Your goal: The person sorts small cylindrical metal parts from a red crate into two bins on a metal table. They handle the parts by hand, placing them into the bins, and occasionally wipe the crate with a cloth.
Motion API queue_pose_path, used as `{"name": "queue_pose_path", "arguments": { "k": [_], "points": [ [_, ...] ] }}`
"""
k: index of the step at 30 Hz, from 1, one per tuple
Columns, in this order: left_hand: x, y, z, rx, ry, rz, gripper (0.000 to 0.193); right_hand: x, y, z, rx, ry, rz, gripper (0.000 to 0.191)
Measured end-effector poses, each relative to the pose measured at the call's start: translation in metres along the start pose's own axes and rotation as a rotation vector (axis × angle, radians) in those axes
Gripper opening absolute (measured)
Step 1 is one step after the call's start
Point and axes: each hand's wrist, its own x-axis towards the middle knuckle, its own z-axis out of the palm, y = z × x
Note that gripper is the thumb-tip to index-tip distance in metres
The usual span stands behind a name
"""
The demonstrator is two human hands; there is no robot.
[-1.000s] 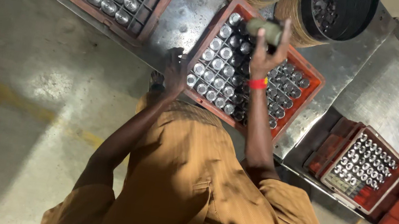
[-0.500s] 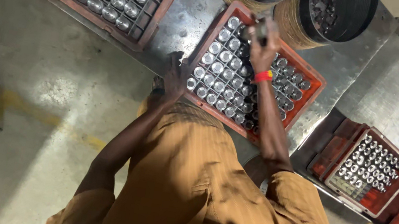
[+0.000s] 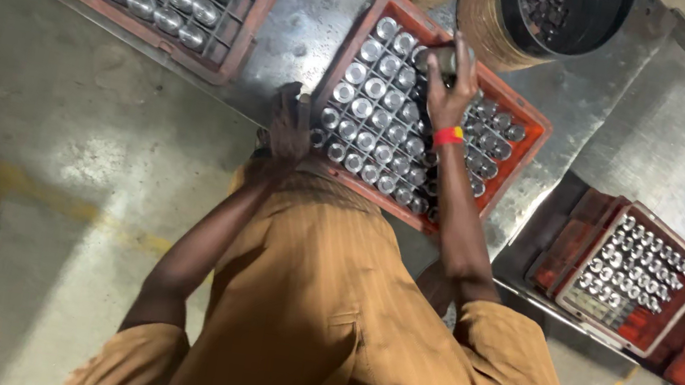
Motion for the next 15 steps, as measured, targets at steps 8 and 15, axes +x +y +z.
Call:
{"name": "queue_pose_path", "arguments": {
  "k": [8,15],
  "points": [
    [0.002,-0.006,-0.009,0.052,0.005,0.043,0.04,-0.041,-0.006,0.003,-0.088,-0.068,-0.021,0.053],
    [0.004,-0.009,-0.007,0.001,-0.006,0.037,0.045,-0.091,0.004,-0.046,0.053,0.02,0.079,0.054]
  ]
}}
